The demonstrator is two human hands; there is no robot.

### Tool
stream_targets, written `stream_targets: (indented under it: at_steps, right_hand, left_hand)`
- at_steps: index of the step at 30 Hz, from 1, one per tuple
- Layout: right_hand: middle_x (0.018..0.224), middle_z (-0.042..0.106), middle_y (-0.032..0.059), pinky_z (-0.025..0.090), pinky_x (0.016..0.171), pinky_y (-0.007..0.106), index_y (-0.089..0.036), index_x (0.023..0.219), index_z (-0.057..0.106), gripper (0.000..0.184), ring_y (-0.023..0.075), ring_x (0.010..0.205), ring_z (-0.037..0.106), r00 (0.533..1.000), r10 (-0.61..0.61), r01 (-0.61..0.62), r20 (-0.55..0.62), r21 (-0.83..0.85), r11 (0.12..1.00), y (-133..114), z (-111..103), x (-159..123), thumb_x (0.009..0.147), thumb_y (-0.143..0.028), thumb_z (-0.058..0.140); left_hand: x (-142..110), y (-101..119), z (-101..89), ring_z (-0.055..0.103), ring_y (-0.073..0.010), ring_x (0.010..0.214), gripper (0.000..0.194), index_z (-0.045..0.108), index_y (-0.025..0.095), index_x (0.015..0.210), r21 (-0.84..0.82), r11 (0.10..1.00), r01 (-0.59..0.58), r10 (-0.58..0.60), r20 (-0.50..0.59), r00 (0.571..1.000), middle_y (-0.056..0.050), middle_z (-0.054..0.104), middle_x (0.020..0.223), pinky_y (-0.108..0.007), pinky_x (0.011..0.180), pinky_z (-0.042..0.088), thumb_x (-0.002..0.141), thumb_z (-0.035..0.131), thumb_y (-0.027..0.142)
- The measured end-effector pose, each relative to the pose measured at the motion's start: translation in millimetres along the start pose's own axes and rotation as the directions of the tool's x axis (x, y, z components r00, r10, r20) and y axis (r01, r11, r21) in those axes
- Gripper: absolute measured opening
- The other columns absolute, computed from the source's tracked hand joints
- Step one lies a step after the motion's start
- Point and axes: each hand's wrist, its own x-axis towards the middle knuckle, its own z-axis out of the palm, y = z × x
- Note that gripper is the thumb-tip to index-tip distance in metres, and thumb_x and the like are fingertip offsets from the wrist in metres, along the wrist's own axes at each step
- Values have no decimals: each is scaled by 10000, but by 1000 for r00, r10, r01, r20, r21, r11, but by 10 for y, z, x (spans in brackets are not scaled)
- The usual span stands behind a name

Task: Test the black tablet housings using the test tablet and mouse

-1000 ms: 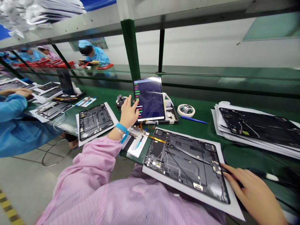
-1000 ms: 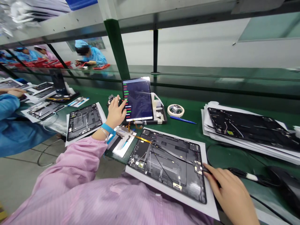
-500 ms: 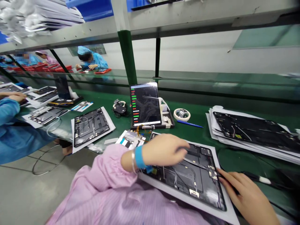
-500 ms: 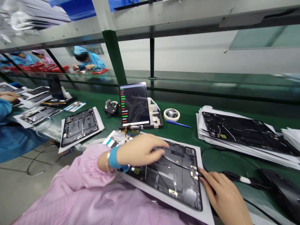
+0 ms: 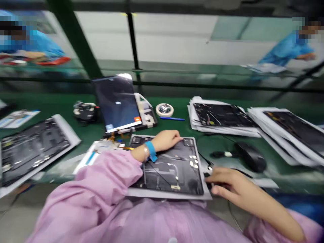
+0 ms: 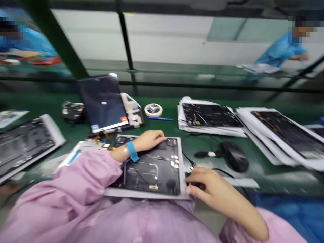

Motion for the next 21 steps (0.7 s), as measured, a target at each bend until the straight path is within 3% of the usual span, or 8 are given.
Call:
stream_targets:
  at_steps: [1, 3, 6, 8, 12, 16, 19, 21]
  right_hand:
    - [862, 664, 43, 531, 669, 254, -244, 989, 731, 370, 176, 745, 643, 994, -11, -3, 109, 132, 991, -33, -55, -48, 1015, -484, 451]
    - [972, 671, 60, 536, 729, 285, -234, 1114, 696, 320, 181, 778, 639, 993, 86, -100, 84, 182, 978, -55, -87, -103, 1009, -451, 486]
    - [1224, 568, 149, 523, 835, 419, -190, 1396, 494, 600, 269, 969, 598, 961, 240, -253, -137, -82, 964, -8, 55, -127, 875, -405, 700]
    - [1219, 539, 163, 506, 856, 463, -165, 1440, 425, 741, 303, 1034, 552, 979, 181, -197, -93, -192, 962, 12, 201, -139, 795, -290, 769]
    - [955, 584, 102, 505, 762, 407, -133, 1203, 579, 320, 250, 878, 549, 996, 65, -75, -61, -180, 981, -33, 351, -218, 884, -120, 595]
    - [1078, 609, 108, 503, 818, 376, -191, 981, 607, 114, 228, 984, 580, 976, 33, -19, -216, 65, 998, -58, 287, -288, 986, -187, 493]
    - [942, 663, 53, 509, 670, 277, -201, 1000, 579, 88, 160, 764, 627, 906, 227, -86, -356, 370, 925, -47, 266, -190, 996, -230, 496]
    - [759, 624, -4, 425, 487, 219, -191, 1023, 570, 125, 105, 518, 534, 865, 408, -172, -294, 591, 789, -39, 291, -44, 999, -282, 487]
  left_hand:
    - [-3, -18, 6, 640, -195, 812, 304, 664, 193, 925, -10, 1000, 7, -7, 5, 1000, -42, 713, 896, -281, 704, 445, 949, 473, 429]
    - [13, -63, 22, 630, -193, 775, 323, 656, 195, 883, -1, 1000, 24, -24, 25, 999, -37, 708, 858, -276, 670, 423, 938, 462, 447]
    - [42, -116, 50, 615, -193, 739, 358, 644, 200, 850, 15, 999, 40, -41, 58, 997, -31, 699, 833, -275, 627, 390, 927, 433, 479]
    - [38, -124, 57, 608, -194, 731, 373, 637, 202, 844, 13, 999, 49, -50, 73, 996, -27, 693, 818, -276, 614, 374, 920, 422, 497]
    - [15, -105, 46, 603, -195, 734, 369, 625, 207, 845, 12, 998, 68, -69, 87, 994, -21, 684, 800, -274, 613, 359, 916, 420, 506]
    - [15, -95, 34, 601, -194, 732, 359, 620, 211, 841, 21, 997, 78, -80, 87, 993, -20, 685, 808, -270, 606, 349, 920, 422, 499]
    - [20, -96, 31, 594, -194, 732, 359, 618, 210, 842, 25, 996, 84, -86, 91, 992, -18, 676, 797, -272, 603, 341, 917, 425, 502]
    - [20, -99, 30, 589, -193, 733, 363, 615, 209, 840, 21, 996, 89, -91, 99, 991, -16, 670, 792, -273, 604, 335, 916, 423, 508]
